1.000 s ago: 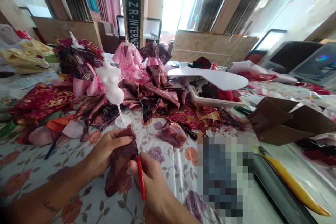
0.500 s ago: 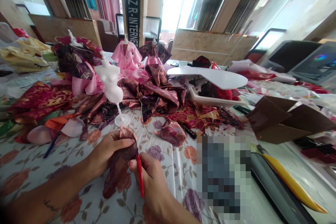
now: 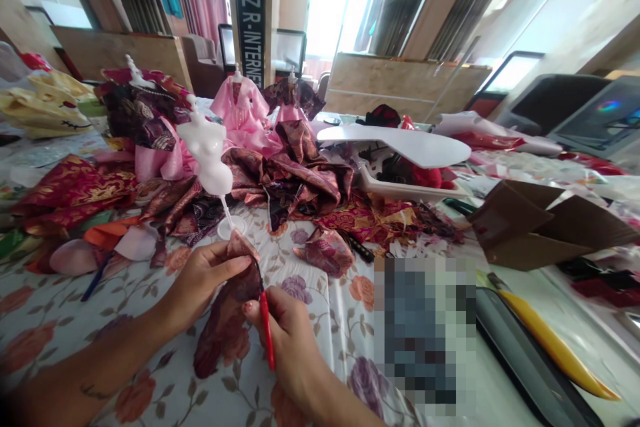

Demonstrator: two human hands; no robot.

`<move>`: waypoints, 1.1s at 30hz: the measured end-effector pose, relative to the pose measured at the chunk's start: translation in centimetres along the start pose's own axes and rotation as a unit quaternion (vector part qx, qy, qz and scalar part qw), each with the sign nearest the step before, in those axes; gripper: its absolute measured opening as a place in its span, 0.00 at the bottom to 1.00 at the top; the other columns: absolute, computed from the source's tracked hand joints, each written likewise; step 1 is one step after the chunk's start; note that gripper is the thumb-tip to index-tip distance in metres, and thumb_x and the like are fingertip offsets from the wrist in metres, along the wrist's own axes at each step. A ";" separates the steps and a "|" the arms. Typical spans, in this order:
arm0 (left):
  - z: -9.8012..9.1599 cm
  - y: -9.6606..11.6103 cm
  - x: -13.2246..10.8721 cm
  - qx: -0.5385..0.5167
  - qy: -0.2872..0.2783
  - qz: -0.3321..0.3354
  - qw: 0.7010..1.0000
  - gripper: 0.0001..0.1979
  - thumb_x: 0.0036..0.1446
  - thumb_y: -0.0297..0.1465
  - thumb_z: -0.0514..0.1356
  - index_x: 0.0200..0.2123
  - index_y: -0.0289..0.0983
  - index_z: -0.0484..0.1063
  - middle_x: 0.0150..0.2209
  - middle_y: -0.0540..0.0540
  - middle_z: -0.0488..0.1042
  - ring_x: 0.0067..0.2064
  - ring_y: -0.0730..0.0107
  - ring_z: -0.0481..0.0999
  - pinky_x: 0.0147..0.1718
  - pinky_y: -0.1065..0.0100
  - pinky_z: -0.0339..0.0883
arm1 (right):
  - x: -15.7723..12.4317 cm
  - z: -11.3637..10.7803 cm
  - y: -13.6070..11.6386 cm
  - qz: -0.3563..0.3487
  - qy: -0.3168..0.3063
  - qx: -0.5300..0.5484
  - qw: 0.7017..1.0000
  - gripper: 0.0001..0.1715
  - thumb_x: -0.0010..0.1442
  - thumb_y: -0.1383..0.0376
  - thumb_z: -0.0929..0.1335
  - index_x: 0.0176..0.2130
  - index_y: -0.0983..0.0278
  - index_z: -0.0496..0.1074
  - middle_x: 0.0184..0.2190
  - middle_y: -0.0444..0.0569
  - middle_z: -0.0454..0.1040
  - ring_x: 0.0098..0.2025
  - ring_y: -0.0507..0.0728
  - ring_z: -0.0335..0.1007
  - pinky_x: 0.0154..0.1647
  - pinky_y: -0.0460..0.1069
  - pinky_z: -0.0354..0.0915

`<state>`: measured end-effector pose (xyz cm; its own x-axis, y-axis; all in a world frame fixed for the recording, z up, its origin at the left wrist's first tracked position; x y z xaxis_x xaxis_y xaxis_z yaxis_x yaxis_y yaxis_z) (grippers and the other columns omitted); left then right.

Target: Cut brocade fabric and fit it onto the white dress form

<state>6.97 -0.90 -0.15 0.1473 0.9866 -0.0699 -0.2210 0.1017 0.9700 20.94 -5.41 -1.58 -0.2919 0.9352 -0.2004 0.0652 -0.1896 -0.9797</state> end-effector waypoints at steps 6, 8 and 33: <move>0.3 0.3 -0.3 0.012 -0.020 -0.033 0.999 0.08 0.48 0.33 0.66 0.26 0.33 0.76 0.23 0.50 0.72 0.25 0.75 0.68 0.26 0.75 0.60 | 0.0 -0.1 0.1 -0.001 -0.022 -0.009 1.000 0.28 0.54 0.42 0.66 0.27 0.64 0.62 0.18 0.38 0.55 0.21 0.48 0.45 0.20 0.45 0.44; 0.4 0.2 -0.4 0.005 -0.036 -0.045 0.998 0.08 0.47 0.33 0.66 0.25 0.33 0.75 0.23 0.50 0.72 0.25 0.76 0.68 0.25 0.75 0.60 | 0.0 -0.1 -0.1 -0.001 -0.041 -0.010 0.999 0.27 0.56 0.42 0.65 0.27 0.63 0.61 0.18 0.38 0.55 0.20 0.48 0.46 0.19 0.45 0.44; -0.2 1.0 0.3 0.053 -0.016 0.013 0.998 0.07 0.51 0.33 0.64 0.29 0.34 0.77 0.27 0.48 0.75 0.30 0.72 0.71 0.31 0.73 0.64 | 0.5 -0.7 0.6 -0.025 0.032 -0.093 0.995 0.28 0.56 0.43 0.64 0.24 0.63 0.59 0.20 0.39 0.53 0.23 0.49 0.46 0.22 0.45 0.46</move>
Point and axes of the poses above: each hand's wrist, its own x-axis towards the middle knuckle, its own z-axis out of the palm, y = z × x, the point moved 4 cm from there along x, towards the middle knuckle
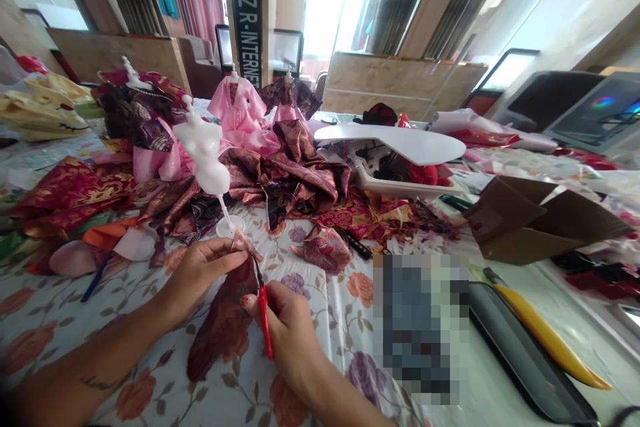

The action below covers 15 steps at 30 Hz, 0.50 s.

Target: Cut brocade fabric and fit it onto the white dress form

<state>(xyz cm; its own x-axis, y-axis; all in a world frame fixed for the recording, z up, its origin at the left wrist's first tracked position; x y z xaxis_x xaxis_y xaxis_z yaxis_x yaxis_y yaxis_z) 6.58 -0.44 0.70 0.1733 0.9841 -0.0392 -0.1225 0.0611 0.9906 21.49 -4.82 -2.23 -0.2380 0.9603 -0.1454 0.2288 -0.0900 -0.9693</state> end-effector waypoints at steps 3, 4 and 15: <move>0.0 0.1 0.0 0.019 0.005 -0.003 1.000 0.08 0.51 0.33 0.64 0.28 0.33 0.77 0.26 0.48 0.75 0.29 0.73 0.71 0.30 0.73 0.63 | 0.0 0.0 -0.1 -0.002 0.010 -0.008 1.000 0.28 0.56 0.43 0.65 0.23 0.63 0.58 0.20 0.39 0.52 0.23 0.49 0.45 0.21 0.45 0.45; 0.0 0.0 0.0 0.020 0.002 -0.001 1.000 0.08 0.51 0.33 0.64 0.27 0.33 0.76 0.26 0.48 0.75 0.29 0.73 0.71 0.30 0.73 0.63 | 0.0 0.0 -0.1 -0.002 0.007 -0.006 1.000 0.28 0.56 0.44 0.65 0.23 0.63 0.58 0.20 0.39 0.52 0.23 0.49 0.45 0.21 0.45 0.44; 0.3 -1.5 -0.1 -0.019 -0.063 -0.044 0.997 0.08 0.50 0.33 0.65 0.30 0.33 0.77 0.27 0.50 0.76 0.29 0.76 0.71 0.30 0.75 0.63 | -0.2 0.3 -0.6 -0.004 -0.073 0.090 0.993 0.26 0.58 0.45 0.65 0.27 0.64 0.60 0.20 0.38 0.53 0.22 0.48 0.44 0.20 0.45 0.43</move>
Point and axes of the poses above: each hand's wrist, its own x-axis towards the middle knuckle, its own z-axis out of the palm, y = z × x, the point moved 4 cm from there along x, towards the middle knuckle
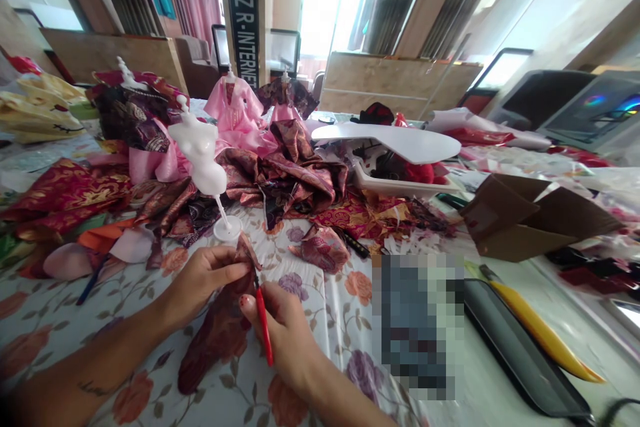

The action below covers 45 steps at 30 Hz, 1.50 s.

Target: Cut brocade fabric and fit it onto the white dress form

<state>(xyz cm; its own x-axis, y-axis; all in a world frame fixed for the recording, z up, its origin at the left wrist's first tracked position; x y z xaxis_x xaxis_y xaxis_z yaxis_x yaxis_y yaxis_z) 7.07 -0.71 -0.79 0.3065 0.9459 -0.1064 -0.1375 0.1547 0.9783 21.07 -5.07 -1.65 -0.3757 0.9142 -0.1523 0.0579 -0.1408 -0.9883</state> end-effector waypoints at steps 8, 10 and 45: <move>0.3 0.0 0.0 -0.039 -0.001 -0.021 0.999 0.08 0.49 0.33 0.66 0.27 0.32 0.75 0.24 0.51 0.74 0.26 0.78 0.68 0.27 0.76 0.61 | 0.1 -0.2 0.4 0.010 0.031 -0.021 0.999 0.29 0.54 0.41 0.65 0.25 0.64 0.61 0.20 0.40 0.54 0.23 0.49 0.46 0.21 0.45 0.44; 0.2 0.1 0.0 -0.036 0.005 -0.013 0.999 0.08 0.49 0.33 0.66 0.28 0.33 0.75 0.25 0.51 0.74 0.26 0.77 0.69 0.27 0.75 0.61 | 0.1 -0.2 0.5 0.011 0.035 -0.025 0.999 0.30 0.54 0.41 0.65 0.25 0.64 0.61 0.20 0.40 0.54 0.22 0.48 0.45 0.20 0.45 0.43; 0.1 0.4 0.0 -0.023 0.013 0.015 1.000 0.09 0.52 0.34 0.65 0.33 0.34 0.77 0.26 0.49 0.75 0.27 0.75 0.70 0.29 0.73 0.63 | 0.1 -0.2 0.0 0.016 0.045 -0.046 0.998 0.30 0.53 0.40 0.64 0.24 0.63 0.59 0.21 0.40 0.53 0.24 0.49 0.46 0.22 0.46 0.46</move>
Point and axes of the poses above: each hand's wrist, its own x-axis towards the middle knuckle, its own z-axis out of the palm, y = z × x, the point moved 4 cm from there along x, towards the middle knuckle
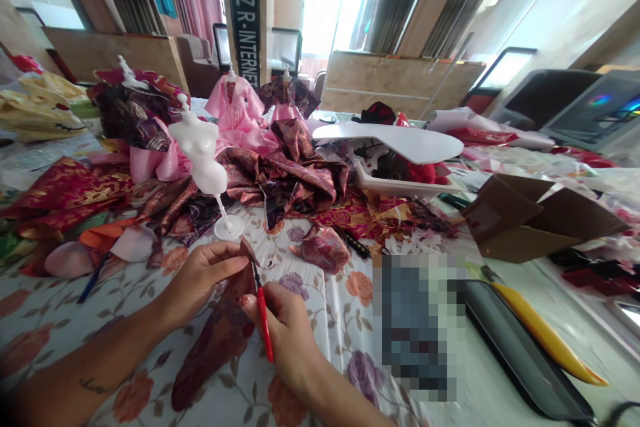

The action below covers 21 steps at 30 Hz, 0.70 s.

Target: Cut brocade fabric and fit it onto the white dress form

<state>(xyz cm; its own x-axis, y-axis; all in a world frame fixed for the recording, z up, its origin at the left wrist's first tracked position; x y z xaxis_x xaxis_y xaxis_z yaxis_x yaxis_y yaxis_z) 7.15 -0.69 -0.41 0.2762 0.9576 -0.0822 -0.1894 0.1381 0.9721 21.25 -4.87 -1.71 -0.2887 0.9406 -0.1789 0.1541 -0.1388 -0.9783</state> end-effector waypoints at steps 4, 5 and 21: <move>0.0 0.1 0.0 0.006 -0.012 -0.014 1.000 0.09 0.51 0.34 0.65 0.32 0.33 0.78 0.27 0.48 0.76 0.27 0.74 0.70 0.28 0.73 0.63 | 0.0 0.0 -0.3 0.014 -0.025 0.012 1.000 0.29 0.54 0.40 0.65 0.25 0.62 0.58 0.20 0.39 0.53 0.22 0.49 0.47 0.21 0.45 0.45; 0.0 0.1 0.0 0.007 -0.015 -0.021 1.000 0.09 0.51 0.34 0.65 0.32 0.33 0.78 0.26 0.48 0.76 0.26 0.74 0.70 0.28 0.73 0.63 | 0.0 -0.1 -0.3 0.016 -0.030 0.012 0.999 0.29 0.54 0.41 0.65 0.25 0.62 0.58 0.19 0.38 0.53 0.22 0.49 0.47 0.20 0.45 0.45; 0.1 0.4 -0.2 -0.057 -0.023 -0.084 0.995 0.05 0.44 0.30 0.67 0.26 0.33 0.77 0.23 0.49 0.75 0.24 0.76 0.70 0.26 0.74 0.62 | 0.2 -0.4 -0.3 -0.015 -0.062 0.009 0.998 0.29 0.54 0.42 0.66 0.25 0.65 0.61 0.21 0.40 0.54 0.24 0.49 0.48 0.23 0.46 0.45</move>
<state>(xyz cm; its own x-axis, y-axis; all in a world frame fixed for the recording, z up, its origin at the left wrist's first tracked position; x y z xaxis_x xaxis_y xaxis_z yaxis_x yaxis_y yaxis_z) 7.16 -0.85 0.00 0.3553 0.9062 -0.2292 -0.2421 0.3261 0.9138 21.48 -4.52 -1.38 -0.4079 0.8989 -0.1600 0.1269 -0.1177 -0.9849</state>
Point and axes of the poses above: each hand's wrist, its own x-axis towards the middle knuckle, its own z-axis out of the palm, y = z × x, the point moved 4 cm from there along x, towards the middle knuckle
